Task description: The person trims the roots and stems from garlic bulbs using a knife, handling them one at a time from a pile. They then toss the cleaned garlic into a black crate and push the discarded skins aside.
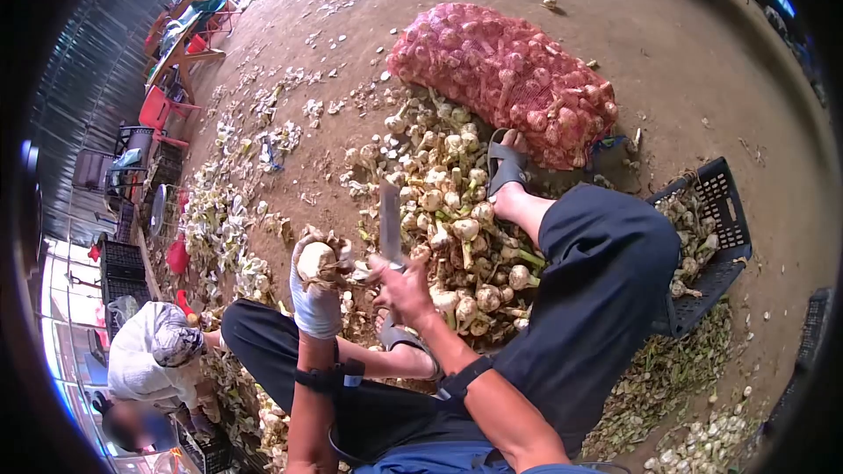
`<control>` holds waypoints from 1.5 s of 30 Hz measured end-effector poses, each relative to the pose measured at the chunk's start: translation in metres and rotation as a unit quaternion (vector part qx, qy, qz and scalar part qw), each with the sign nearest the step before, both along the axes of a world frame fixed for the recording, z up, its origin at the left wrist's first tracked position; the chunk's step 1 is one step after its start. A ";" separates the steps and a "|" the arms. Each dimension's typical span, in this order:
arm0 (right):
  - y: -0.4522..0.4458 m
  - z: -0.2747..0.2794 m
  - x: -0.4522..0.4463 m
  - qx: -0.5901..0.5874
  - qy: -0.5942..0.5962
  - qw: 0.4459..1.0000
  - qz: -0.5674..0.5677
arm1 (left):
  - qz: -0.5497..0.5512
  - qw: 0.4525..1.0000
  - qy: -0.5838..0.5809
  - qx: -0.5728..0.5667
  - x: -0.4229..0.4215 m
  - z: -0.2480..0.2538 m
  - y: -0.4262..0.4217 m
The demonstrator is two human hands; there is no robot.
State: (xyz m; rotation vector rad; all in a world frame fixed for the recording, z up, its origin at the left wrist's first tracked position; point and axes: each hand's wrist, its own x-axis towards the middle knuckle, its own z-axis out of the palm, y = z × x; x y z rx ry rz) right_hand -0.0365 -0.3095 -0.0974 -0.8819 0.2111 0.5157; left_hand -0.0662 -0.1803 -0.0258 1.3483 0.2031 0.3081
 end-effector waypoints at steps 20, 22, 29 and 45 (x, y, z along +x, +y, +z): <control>-0.005 0.017 -0.004 -0.307 -0.347 0.886 -0.023 | 0.070 0.989 0.110 -0.074 -0.012 -0.017 0.032; 0.009 -0.039 -0.017 -0.291 -0.293 0.911 -0.002 | 0.071 0.982 0.141 -0.107 -0.012 -0.024 0.034; 0.018 -0.085 -0.020 -0.455 -0.145 0.878 0.045 | -0.007 0.887 -0.127 -0.445 -0.073 0.053 0.096; -0.065 0.032 0.077 -0.084 -0.035 0.934 -0.345 | -0.205 0.816 0.165 0.515 0.060 -0.102 -0.013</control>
